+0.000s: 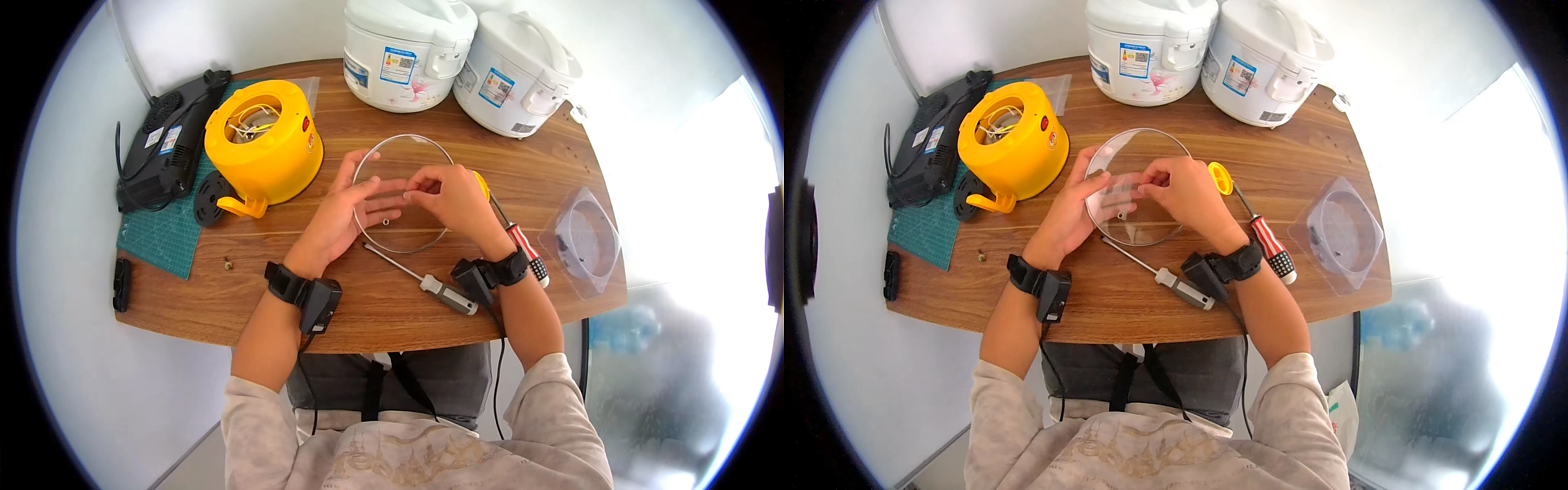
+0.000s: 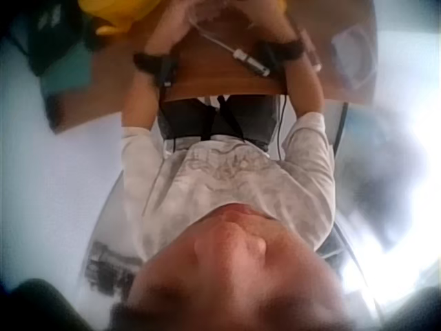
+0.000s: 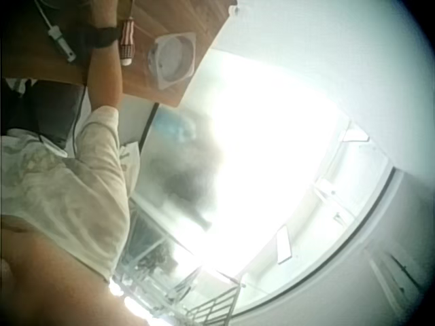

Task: The person disassembles a yellow electric kettle by removing screws from the base and separating the lid. They then reassemble the kettle by placing the lid back on and tightening the screws.

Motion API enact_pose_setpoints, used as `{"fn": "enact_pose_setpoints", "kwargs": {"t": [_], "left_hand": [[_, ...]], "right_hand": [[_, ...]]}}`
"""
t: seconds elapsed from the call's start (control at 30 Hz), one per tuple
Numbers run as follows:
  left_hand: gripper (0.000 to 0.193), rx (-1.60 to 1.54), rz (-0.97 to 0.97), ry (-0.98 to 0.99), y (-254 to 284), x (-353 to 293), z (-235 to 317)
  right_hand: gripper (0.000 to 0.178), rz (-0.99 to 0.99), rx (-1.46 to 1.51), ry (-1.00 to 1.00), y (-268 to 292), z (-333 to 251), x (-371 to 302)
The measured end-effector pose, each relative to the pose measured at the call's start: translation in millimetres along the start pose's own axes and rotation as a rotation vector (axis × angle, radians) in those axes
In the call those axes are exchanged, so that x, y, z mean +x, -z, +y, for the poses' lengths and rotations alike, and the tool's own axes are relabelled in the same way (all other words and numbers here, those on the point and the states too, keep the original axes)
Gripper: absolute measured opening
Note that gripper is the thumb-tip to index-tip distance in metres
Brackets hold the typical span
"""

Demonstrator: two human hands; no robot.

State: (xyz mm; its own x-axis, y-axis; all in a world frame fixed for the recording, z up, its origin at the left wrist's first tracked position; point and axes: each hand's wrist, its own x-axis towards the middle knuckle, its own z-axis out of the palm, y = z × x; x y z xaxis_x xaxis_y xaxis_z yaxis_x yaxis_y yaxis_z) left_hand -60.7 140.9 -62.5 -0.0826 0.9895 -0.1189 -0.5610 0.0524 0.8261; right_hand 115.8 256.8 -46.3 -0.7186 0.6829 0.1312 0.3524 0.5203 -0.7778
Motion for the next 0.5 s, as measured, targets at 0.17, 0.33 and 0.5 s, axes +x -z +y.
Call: {"fn": "enact_pose_setpoints", "kwargs": {"t": [0.17,0.33,0.5], "left_hand": [[0.037,0.017,0.007,-0.067,-1,-2,-7],[0.033,-0.002,0.041,-0.119,-15,-9,-2],[0.040,0.166,0.036,-0.271,-19,-11,-4]], "right_hand": [[0.016,0.046,0.012,-0.022,1,-6,0],[0.028,0.163,0.014,0.007,1,-16,-6],[0.040,0.395,-0.163,0.072,-3,-25,-11]]}}
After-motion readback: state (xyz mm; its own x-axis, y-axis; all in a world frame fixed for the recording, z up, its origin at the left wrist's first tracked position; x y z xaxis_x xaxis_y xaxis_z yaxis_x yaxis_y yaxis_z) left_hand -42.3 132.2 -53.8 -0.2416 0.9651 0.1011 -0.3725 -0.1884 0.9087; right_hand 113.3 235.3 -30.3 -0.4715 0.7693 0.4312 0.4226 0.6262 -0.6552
